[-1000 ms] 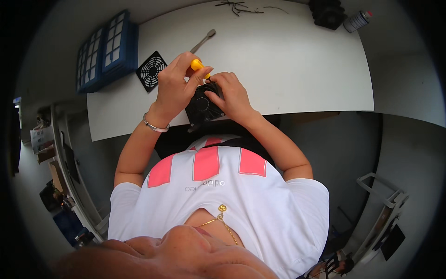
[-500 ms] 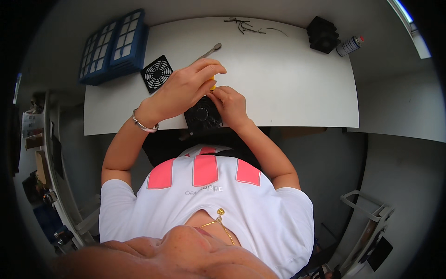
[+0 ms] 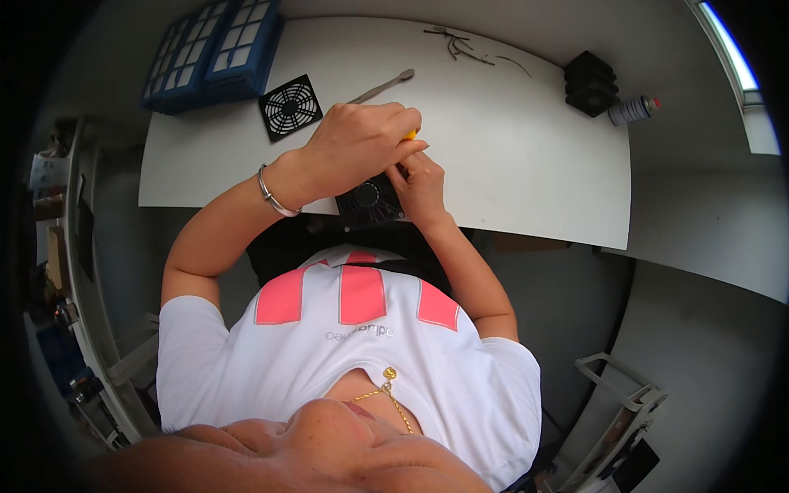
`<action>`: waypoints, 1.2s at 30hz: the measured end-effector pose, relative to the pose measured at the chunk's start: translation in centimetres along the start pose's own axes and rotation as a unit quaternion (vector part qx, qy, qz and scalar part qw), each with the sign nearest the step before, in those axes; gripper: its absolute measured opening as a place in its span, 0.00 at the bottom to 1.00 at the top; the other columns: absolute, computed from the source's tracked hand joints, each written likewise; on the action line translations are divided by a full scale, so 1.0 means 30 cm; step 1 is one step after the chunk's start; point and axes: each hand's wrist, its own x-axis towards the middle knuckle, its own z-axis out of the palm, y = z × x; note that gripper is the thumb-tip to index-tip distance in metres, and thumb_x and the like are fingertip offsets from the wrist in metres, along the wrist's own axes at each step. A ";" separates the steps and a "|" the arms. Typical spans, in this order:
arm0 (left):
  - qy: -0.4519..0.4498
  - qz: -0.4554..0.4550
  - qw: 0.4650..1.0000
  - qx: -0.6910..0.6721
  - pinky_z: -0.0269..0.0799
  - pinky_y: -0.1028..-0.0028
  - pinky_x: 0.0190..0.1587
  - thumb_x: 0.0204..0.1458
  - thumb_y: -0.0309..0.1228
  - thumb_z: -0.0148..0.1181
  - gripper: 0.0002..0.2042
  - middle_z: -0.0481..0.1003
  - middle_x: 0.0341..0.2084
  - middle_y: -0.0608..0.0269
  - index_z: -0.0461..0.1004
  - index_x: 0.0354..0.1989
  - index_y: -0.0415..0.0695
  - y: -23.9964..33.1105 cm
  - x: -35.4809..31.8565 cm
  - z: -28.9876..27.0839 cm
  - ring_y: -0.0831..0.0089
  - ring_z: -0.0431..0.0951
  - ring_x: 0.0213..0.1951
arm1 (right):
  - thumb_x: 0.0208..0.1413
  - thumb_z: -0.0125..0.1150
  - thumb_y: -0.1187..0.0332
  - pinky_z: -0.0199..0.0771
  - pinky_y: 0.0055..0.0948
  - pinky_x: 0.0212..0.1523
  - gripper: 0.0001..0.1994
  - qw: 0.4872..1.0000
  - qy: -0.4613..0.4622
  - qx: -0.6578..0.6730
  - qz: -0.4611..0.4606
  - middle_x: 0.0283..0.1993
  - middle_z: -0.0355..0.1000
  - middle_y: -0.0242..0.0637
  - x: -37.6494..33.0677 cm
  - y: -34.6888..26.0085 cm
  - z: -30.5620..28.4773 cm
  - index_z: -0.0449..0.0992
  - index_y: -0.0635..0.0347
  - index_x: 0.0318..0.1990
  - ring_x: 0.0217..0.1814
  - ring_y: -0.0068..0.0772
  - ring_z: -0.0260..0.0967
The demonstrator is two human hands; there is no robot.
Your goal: The person disassembles a computer fan by using a screwdriver to remove screws from the housing and then lifting away the plastic grilles.
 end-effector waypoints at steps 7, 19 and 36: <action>-0.076 0.045 0.984 -0.153 0.77 0.69 0.36 0.53 0.25 0.60 0.09 0.78 0.31 0.55 0.74 0.42 0.37 -0.046 0.002 -0.052 0.59 0.81 0.33 | 0.52 0.68 0.74 0.72 0.31 0.30 0.06 0.999 -0.001 0.035 0.015 0.29 0.76 0.41 0.010 -0.036 -0.003 0.79 0.63 0.35 0.27 0.35 0.74; 0.080 0.042 0.996 0.014 0.76 0.73 0.27 0.53 0.32 0.64 0.08 0.77 0.26 0.62 0.73 0.35 0.42 -0.024 -0.047 0.014 0.66 0.81 0.26 | 0.54 0.68 0.70 0.74 0.31 0.31 0.07 1.000 -0.002 0.025 0.006 0.33 0.75 0.36 0.000 -0.011 0.013 0.77 0.60 0.38 0.29 0.34 0.74; -0.083 0.036 0.996 0.024 0.76 0.64 0.29 0.52 0.26 0.61 0.09 0.77 0.28 0.53 0.66 0.35 0.39 -0.012 -0.028 -0.060 0.52 0.80 0.29 | 0.51 0.70 0.70 0.74 0.29 0.32 0.11 0.983 -0.058 0.148 0.088 0.35 0.75 0.38 -0.016 -0.027 -0.016 0.76 0.63 0.39 0.29 0.33 0.74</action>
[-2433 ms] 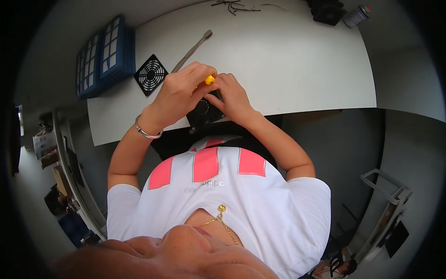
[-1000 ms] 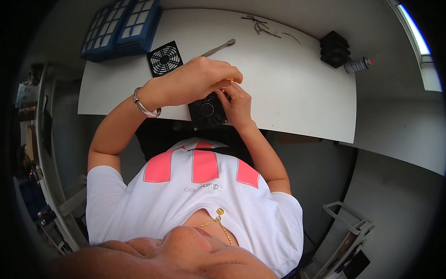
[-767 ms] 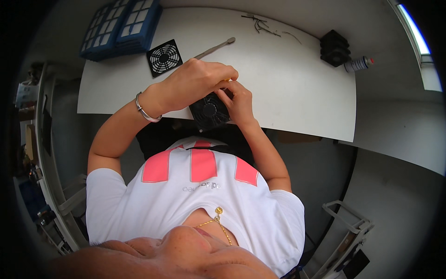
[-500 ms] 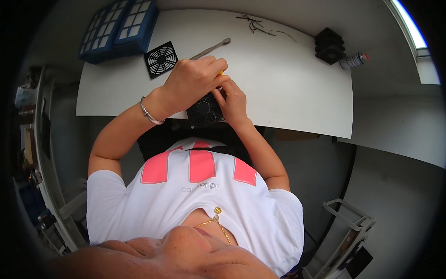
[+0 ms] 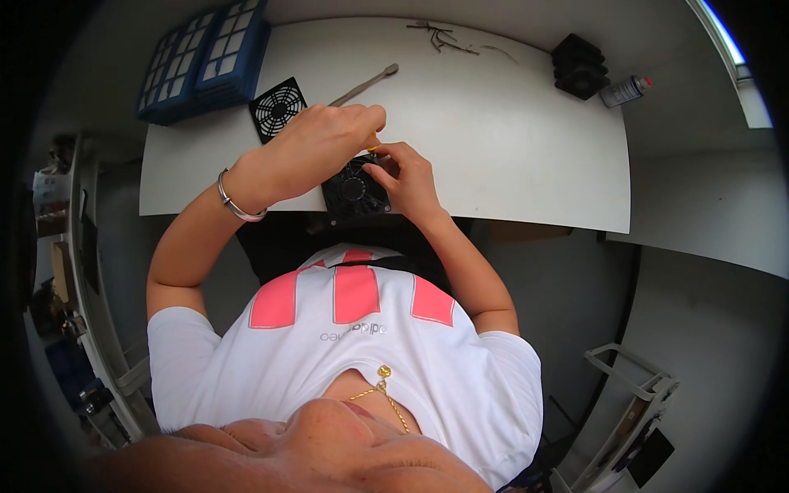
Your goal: The person disassembles a computer fan by using a screwdriver to remove screws from the housing and then lifting away the plastic grilles.
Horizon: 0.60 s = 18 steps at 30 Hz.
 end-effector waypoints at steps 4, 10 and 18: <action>0.037 -0.078 0.995 0.050 0.74 0.68 0.24 0.54 0.34 0.63 0.13 0.75 0.17 0.56 0.67 0.30 0.40 0.031 0.004 0.015 0.55 0.79 0.22 | 0.51 0.70 0.71 0.74 0.29 0.32 0.11 0.998 0.028 -0.054 -0.011 0.35 0.74 0.38 -0.003 -0.007 0.022 0.76 0.63 0.40 0.29 0.32 0.74; 0.010 -0.083 0.989 0.123 0.73 0.71 0.21 0.54 0.42 0.64 0.16 0.76 0.18 0.59 0.71 0.31 0.41 0.029 0.020 0.007 0.60 0.79 0.21 | 0.52 0.69 0.72 0.73 0.29 0.29 0.10 0.994 0.049 -0.084 -0.046 0.35 0.73 0.36 0.001 -0.021 0.032 0.76 0.61 0.40 0.27 0.30 0.73; 0.025 0.037 0.989 -0.143 0.76 0.67 0.37 0.56 0.31 0.61 0.10 0.76 0.33 0.56 0.72 0.41 0.39 -0.010 -0.028 -0.008 0.57 0.80 0.34 | 0.53 0.66 0.72 0.72 0.31 0.28 0.09 0.987 0.079 -0.102 -0.098 0.31 0.71 0.37 0.006 0.024 0.047 0.76 0.60 0.41 0.25 0.34 0.72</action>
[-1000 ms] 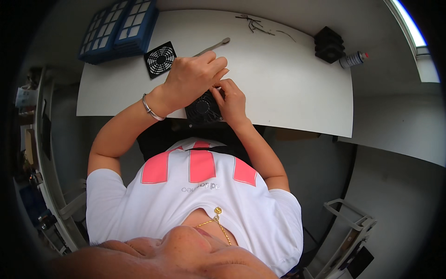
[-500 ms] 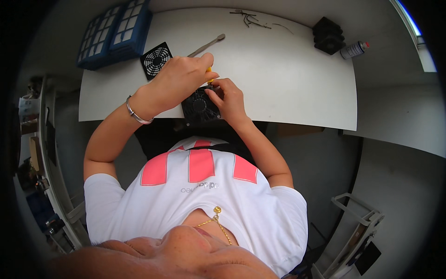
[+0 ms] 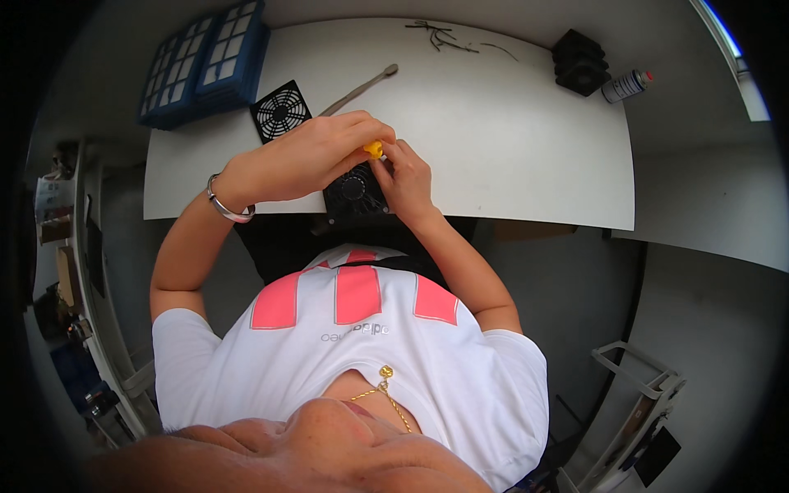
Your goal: The person disassembles a computer fan by using a screwdriver to remove screws from the housing and then lifting away the plastic grilles.
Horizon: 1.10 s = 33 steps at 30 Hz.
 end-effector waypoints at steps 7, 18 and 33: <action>0.002 -0.014 1.000 0.025 0.75 0.65 0.35 0.53 0.27 0.62 0.09 0.77 0.28 0.54 0.71 0.39 0.40 -0.010 0.035 0.016 0.56 0.79 0.31 | 0.53 0.67 0.72 0.72 0.32 0.28 0.10 1.000 0.006 0.004 0.024 0.31 0.71 0.39 -0.004 -0.018 -0.005 0.75 0.62 0.41 0.25 0.35 0.72; 0.027 -0.088 0.979 0.182 0.75 0.65 0.27 0.52 0.40 0.62 0.12 0.77 0.24 0.60 0.72 0.32 0.44 -0.010 0.076 0.054 0.61 0.80 0.26 | 0.54 0.65 0.75 0.72 0.31 0.29 0.09 0.999 0.005 0.018 0.037 0.31 0.72 0.41 0.003 -0.035 -0.004 0.75 0.63 0.42 0.25 0.34 0.72; -0.006 -0.075 0.988 0.134 0.76 0.70 0.31 0.53 0.35 0.65 0.12 0.77 0.24 0.57 0.72 0.36 0.40 -0.028 0.061 0.025 0.61 0.80 0.27 | 0.55 0.66 0.74 0.72 0.28 0.28 0.06 0.997 0.001 0.018 0.078 0.30 0.74 0.38 0.001 -0.040 -0.003 0.74 0.63 0.35 0.24 0.29 0.73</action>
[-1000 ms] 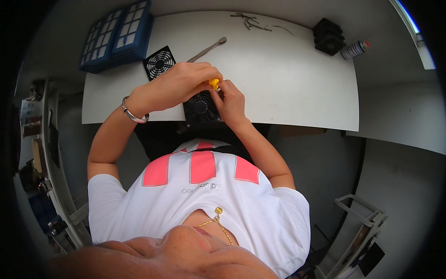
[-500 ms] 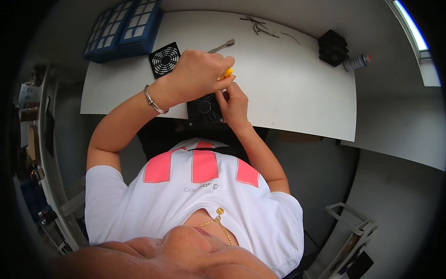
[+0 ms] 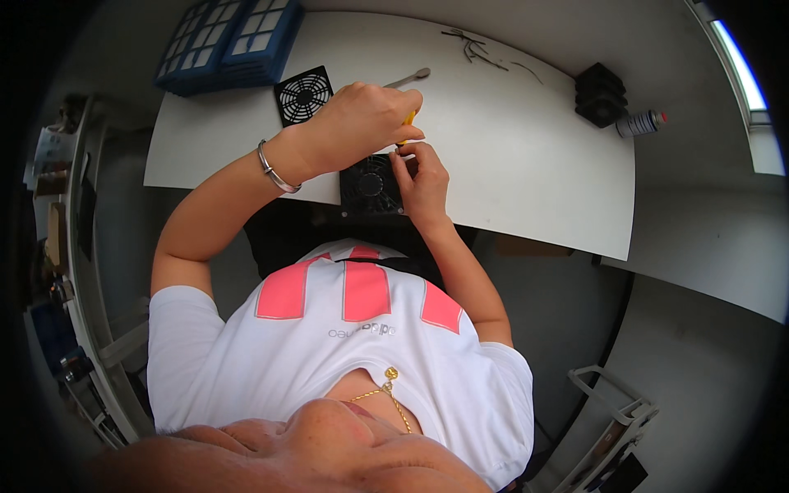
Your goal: The person disassembles a computer fan by using a screwdriver to remove screws from the housing and then lifting away the plastic grilles.
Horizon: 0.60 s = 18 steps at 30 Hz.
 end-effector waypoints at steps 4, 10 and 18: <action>0.014 -0.043 0.996 0.076 0.76 0.69 0.31 0.52 0.39 0.65 0.15 0.76 0.23 0.57 0.73 0.35 0.39 0.029 -0.004 0.012 0.60 0.80 0.27 | 0.56 0.66 0.74 0.73 0.28 0.30 0.06 1.000 -0.001 -0.002 -0.011 0.30 0.75 0.39 0.000 -0.012 -0.007 0.75 0.64 0.37 0.26 0.29 0.73; 0.028 0.068 0.995 -0.071 0.75 0.66 0.31 0.55 0.39 0.63 0.13 0.76 0.22 0.59 0.73 0.34 0.41 -0.004 -0.009 0.001 0.60 0.79 0.26 | 0.55 0.66 0.74 0.74 0.28 0.32 0.08 1.000 -0.002 -0.025 -0.013 0.29 0.76 0.40 -0.006 0.002 -0.008 0.76 0.66 0.41 0.27 0.31 0.74; 0.156 -0.021 0.987 -0.022 0.73 0.67 0.29 0.54 0.40 0.63 0.12 0.74 0.21 0.61 0.73 0.29 0.43 0.014 -0.008 0.076 0.61 0.77 0.24 | 0.55 0.67 0.73 0.74 0.28 0.32 0.08 1.000 -0.005 -0.014 0.003 0.29 0.77 0.41 0.001 -0.019 -0.009 0.76 0.67 0.39 0.28 0.29 0.75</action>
